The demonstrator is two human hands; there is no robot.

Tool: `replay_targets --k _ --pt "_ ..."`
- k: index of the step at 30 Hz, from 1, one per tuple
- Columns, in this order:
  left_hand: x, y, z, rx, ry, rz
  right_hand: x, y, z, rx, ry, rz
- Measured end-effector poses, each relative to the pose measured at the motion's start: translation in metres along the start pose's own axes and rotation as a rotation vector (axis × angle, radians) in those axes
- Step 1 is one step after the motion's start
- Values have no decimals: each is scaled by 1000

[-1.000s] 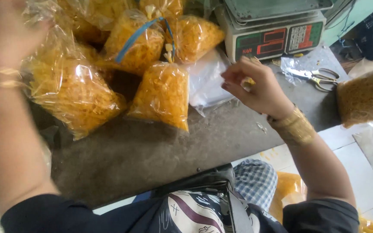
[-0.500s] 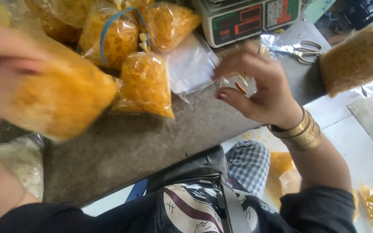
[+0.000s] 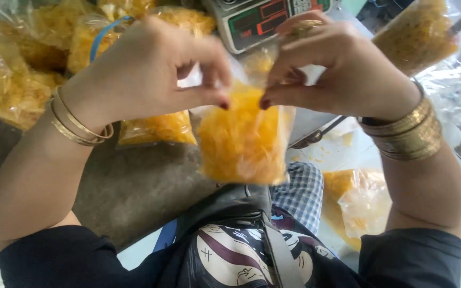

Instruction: Filling small plastic bags with yellow shredded snacks and tying them shut with plastic ties.

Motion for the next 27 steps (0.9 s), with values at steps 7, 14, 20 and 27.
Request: replay_targets --k 7,14,20,27 --pt "36 14 42 -169 -242 234 13 57 -33 150 328 35" --pt "17 30 38 -76 -230 19 -6 86 -40 35 408 -151" --pt "29 38 47 -243 157 -33 16 94 -61 252 -83 -169" --pt "57 45 67 -560 916 -262 23 107 -70 393 -492 -409"
Point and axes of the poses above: each hand's wrist, its own y-axis away from the middle knuckle, its own x-axis out of the palm, z = x × y, the point moved 8 cm from there along -y, towards the middle knuckle, and after that the axes turned 6 degrees about z, right-handed, at the moved point
